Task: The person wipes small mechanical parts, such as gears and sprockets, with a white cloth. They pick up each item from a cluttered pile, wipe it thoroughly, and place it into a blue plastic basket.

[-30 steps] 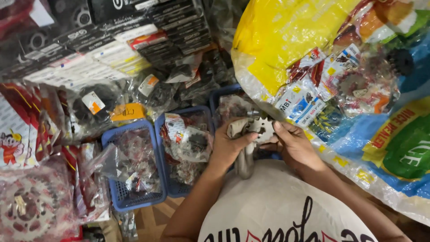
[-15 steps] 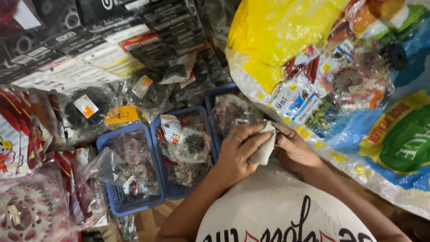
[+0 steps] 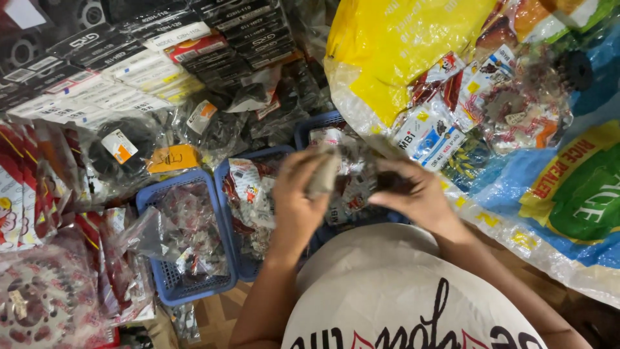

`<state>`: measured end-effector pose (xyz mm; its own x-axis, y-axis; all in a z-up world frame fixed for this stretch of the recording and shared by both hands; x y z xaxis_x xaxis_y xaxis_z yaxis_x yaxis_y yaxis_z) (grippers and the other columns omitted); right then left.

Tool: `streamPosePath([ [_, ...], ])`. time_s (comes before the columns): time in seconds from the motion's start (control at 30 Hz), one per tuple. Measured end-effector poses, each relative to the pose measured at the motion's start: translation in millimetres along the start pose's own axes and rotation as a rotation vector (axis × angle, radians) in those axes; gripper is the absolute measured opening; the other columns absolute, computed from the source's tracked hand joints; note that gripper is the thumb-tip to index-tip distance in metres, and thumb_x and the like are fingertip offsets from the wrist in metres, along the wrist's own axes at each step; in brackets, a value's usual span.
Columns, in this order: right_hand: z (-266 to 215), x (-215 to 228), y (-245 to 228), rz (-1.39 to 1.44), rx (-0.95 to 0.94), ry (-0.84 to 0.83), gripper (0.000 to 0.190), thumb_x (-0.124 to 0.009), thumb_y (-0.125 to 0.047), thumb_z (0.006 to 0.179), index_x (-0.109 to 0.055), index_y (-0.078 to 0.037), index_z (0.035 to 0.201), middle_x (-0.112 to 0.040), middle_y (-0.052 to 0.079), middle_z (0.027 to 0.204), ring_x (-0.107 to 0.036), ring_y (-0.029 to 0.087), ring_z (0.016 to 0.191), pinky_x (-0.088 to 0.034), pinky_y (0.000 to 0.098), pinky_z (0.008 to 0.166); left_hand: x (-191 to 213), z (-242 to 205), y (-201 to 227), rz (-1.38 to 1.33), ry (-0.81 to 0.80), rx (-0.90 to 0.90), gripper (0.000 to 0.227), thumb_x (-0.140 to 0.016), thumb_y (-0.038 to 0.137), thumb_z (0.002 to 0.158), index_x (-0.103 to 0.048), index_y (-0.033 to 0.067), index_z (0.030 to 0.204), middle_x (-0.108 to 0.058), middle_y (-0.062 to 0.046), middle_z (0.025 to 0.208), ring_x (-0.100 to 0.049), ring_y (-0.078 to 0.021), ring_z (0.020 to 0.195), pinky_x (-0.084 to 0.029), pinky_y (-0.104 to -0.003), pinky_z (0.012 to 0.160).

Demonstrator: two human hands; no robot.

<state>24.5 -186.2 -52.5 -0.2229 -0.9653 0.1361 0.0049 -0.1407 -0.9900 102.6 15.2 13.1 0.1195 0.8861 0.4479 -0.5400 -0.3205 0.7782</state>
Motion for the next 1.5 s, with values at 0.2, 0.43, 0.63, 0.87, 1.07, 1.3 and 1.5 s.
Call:
streamPosePath([
  [0.2, -2.2, -7.2, -14.3, -0.302, 0.068, -0.083, 0.051, -0.094, -0.025, 0.074, -0.077, -0.001, 0.115, -0.075, 0.024, 0.109, -0.073, 0.042, 0.106, -0.058, 0.0513, 0.088, 17.7, 8.5, 17.2, 0.07, 0.026, 0.019, 0.022, -0.075, 0.007, 0.093, -0.075, 0.0084, 0.115, -0.068, -0.012, 0.112, -0.071, -0.0373, 0.1, -0.06, -0.047, 0.086],
  [0.43, 9.6, 95.0, -34.0, -0.803, 0.178, 0.384, 0.037, -0.092, -0.026, 0.082, -0.079, -0.012, 0.114, -0.067, 0.018, 0.11, -0.067, 0.044, 0.104, -0.056, 0.0491, 0.089, -14.8, -0.5, 9.9, -0.078, -0.037, 0.11, 0.021, -0.073, 0.01, 0.094, -0.077, 0.0109, 0.115, -0.07, -0.012, 0.108, -0.073, -0.0359, 0.095, -0.062, -0.045, 0.081],
  [0.63, 9.9, 154.6, -10.6, -1.111, 0.028, 0.57, 0.071, -0.098, -0.013, 0.07, -0.071, -0.002, 0.134, -0.057, 0.024, 0.137, -0.056, 0.054, 0.12, -0.052, 0.0623, 0.095, -27.2, 0.0, 12.4, -0.069, -0.085, 0.053, 0.024, -0.076, 0.011, 0.092, -0.076, 0.0092, 0.116, -0.07, -0.011, 0.112, -0.073, -0.036, 0.096, -0.063, -0.046, 0.078],
  [0.87, -2.1, 167.4, 8.9, -1.055, 0.204, 0.641, 0.02, -0.095, -0.01, 0.081, -0.076, -0.01, 0.09, -0.077, 0.015, 0.121, -0.071, 0.04, 0.112, -0.055, 0.0465, 0.097, -38.5, -8.4, 10.5, -0.062, -0.138, 0.065, 0.023, -0.078, 0.014, 0.089, -0.077, 0.0113, 0.112, -0.071, -0.011, 0.109, -0.073, -0.0373, 0.095, -0.063, -0.046, 0.078],
  [1.07, -17.1, 146.2, 20.8, -0.563, -0.034, 0.588, 0.016, -0.07, -0.023, 0.11, -0.057, -0.013, 0.109, -0.072, 0.014, 0.107, -0.07, 0.036, 0.101, -0.054, 0.046, 0.084, -48.4, -5.8, 14.8, -0.131, -0.109, 0.074, 0.02, -0.075, 0.02, 0.094, -0.077, 0.0125, 0.113, -0.071, -0.012, 0.109, -0.073, -0.0375, 0.097, -0.063, -0.046, 0.081],
  [1.3, -23.5, 82.4, 95.6, 0.582, -0.387, 0.612, 0.031, -0.07, -0.033, 0.097, -0.05, -0.011, 0.107, -0.062, 0.009, 0.12, -0.061, 0.025, 0.1, -0.059, 0.0444, 0.064, -78.0, -1.6, 13.9, -0.291, -0.071, -0.007, 0.025, -0.077, 0.018, 0.09, -0.075, 0.0143, 0.114, -0.071, -0.011, 0.113, -0.073, -0.0383, 0.103, -0.062, -0.045, 0.083],
  [1.5, -21.1, 41.2, 92.1, 0.911, -0.378, 0.365, 0.019, -0.06, -0.021, 0.102, -0.058, -0.006, 0.113, -0.071, 0.014, 0.097, -0.077, 0.027, 0.084, -0.067, 0.0473, 0.067, -93.4, -11.8, 38.9, 0.019, -0.105, -0.272, 0.034, -0.071, 0.003, 0.087, -0.071, 0.0087, 0.12, -0.064, -0.017, 0.121, -0.066, -0.0413, 0.103, -0.059, -0.05, 0.088],
])
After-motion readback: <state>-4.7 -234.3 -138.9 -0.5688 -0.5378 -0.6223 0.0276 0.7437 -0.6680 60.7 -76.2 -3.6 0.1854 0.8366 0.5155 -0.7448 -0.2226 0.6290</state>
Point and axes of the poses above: each hand's wrist, its own z-axis towards the middle knuckle, its own x-axis out of the back of the hand, y = z × x, the point moved 10 cm from there along z, towards the middle knuckle
